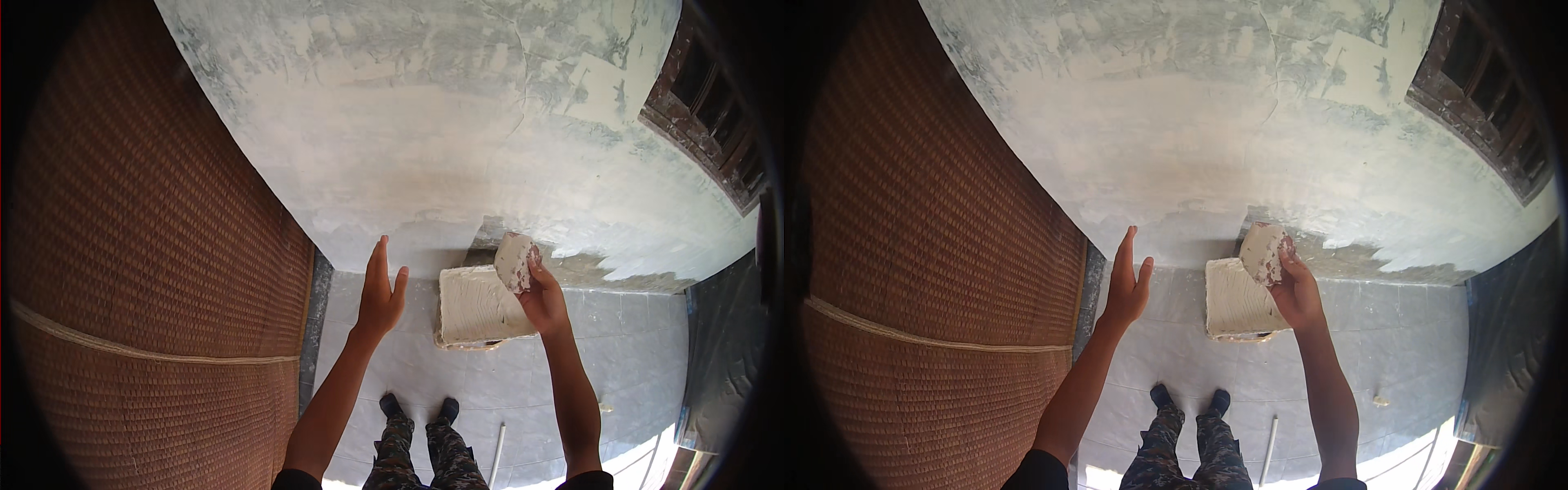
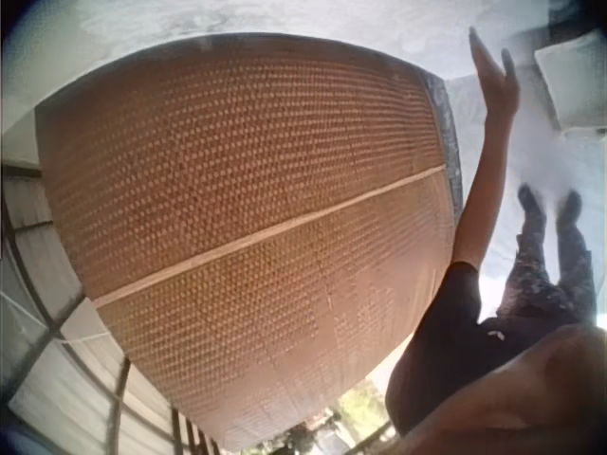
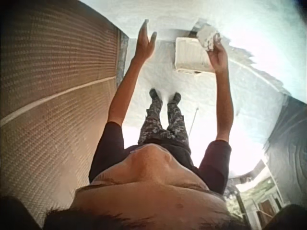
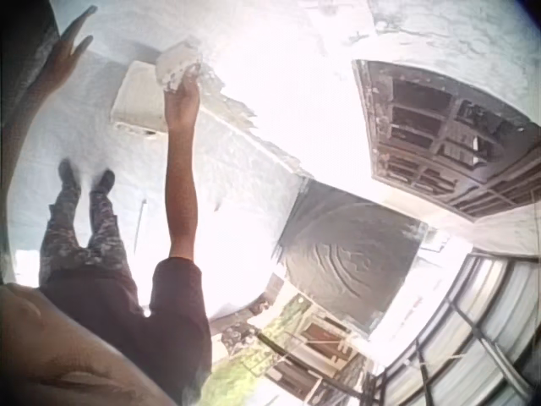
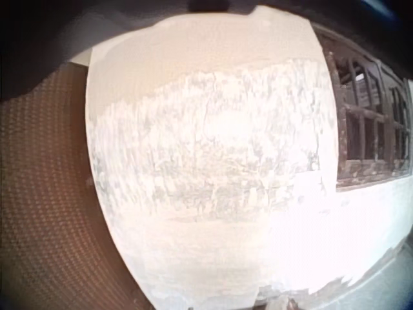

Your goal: The person applies and smooths plaster onto an exterior wall surface using a putty knife.

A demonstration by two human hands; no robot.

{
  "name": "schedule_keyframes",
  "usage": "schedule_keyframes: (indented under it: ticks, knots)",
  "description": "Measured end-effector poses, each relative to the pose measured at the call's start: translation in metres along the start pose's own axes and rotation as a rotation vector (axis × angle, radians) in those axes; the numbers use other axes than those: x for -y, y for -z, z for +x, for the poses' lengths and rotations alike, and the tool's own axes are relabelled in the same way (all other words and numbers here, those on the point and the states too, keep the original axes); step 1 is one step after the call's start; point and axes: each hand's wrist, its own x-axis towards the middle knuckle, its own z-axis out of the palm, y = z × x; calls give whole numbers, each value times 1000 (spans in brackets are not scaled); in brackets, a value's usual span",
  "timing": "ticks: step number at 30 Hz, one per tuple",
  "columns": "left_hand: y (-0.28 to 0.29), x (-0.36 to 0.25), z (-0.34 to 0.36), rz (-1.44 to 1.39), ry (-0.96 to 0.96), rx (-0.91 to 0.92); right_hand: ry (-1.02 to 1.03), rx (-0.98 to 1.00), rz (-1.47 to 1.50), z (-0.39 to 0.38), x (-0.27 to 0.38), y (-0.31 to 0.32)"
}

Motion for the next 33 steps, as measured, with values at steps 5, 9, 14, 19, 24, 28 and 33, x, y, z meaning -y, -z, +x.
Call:
schedule_keyframes:
  ticks: [5,9,14,19,24,28,33]
  knots:
    - [82,-24,16,42,-106,-77,113,215,122,-16,24,-98]
    - [149,-44,29,58,-171,-160,180,249,150,-23,40,-175]
    - [224,-72,46,72,-255,-271,233,288,156,-23,45,-251]
    - [295,-86,69,100,-306,-417,227,376,176,-14,46,-324]
    - [345,-87,99,149,-334,-488,276,474,133,-6,52,-399]
    - [378,-89,132,163,-385,-529,286,522,122,18,59,-444]
    - [419,-94,178,188,-405,-545,333,572,11,51,67,-502]
